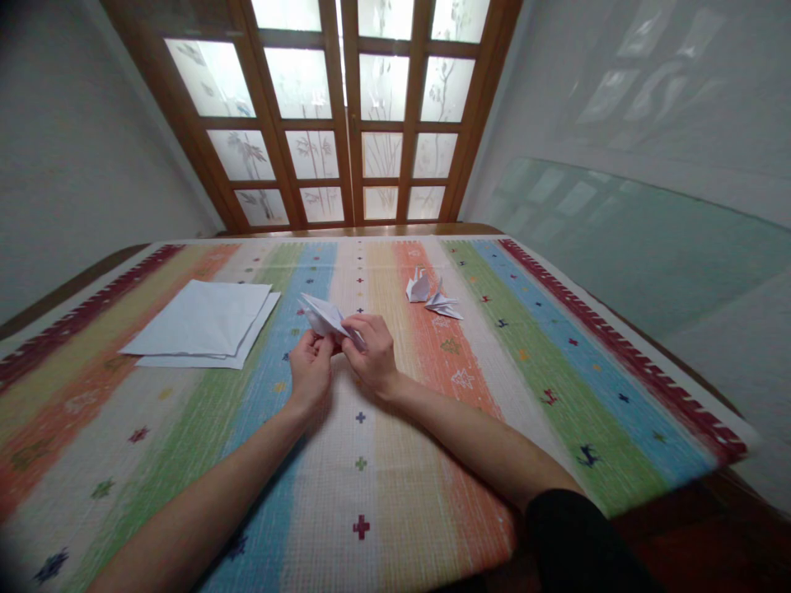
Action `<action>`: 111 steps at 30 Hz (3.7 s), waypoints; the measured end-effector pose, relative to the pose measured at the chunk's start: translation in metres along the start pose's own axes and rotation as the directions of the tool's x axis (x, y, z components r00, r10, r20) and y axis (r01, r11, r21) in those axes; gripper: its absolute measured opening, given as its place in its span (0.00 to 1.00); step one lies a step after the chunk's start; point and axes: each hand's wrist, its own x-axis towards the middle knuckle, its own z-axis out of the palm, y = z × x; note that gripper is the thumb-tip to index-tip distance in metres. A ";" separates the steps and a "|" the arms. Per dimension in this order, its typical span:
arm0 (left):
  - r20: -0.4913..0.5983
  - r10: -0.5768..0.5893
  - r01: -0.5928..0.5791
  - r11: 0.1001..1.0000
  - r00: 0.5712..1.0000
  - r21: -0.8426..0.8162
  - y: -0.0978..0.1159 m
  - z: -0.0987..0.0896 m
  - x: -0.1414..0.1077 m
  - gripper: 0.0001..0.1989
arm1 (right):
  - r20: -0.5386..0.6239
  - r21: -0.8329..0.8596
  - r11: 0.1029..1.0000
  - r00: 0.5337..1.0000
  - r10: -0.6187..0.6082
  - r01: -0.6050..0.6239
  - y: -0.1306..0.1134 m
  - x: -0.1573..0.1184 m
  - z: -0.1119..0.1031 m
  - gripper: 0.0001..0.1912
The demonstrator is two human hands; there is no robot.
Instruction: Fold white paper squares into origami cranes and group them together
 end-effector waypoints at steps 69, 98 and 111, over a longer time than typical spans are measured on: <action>0.136 0.049 -0.101 0.905 0.990 0.414 0.002 -0.014 0.009 0.18 | 0.368 0.404 0.648 0.763 0.532 -0.646 -0.007 0.020 -0.002 0.21; 0.225 0.036 -0.135 0.884 0.974 0.448 0.003 -0.018 0.005 0.11 | 0.504 0.511 0.377 0.625 0.596 -0.772 -0.013 0.022 -0.002 0.13; 0.267 0.032 -0.149 0.890 0.963 0.430 0.007 -0.017 0.003 0.17 | 0.475 0.410 0.428 0.589 0.653 -0.805 0.003 0.025 -0.003 0.19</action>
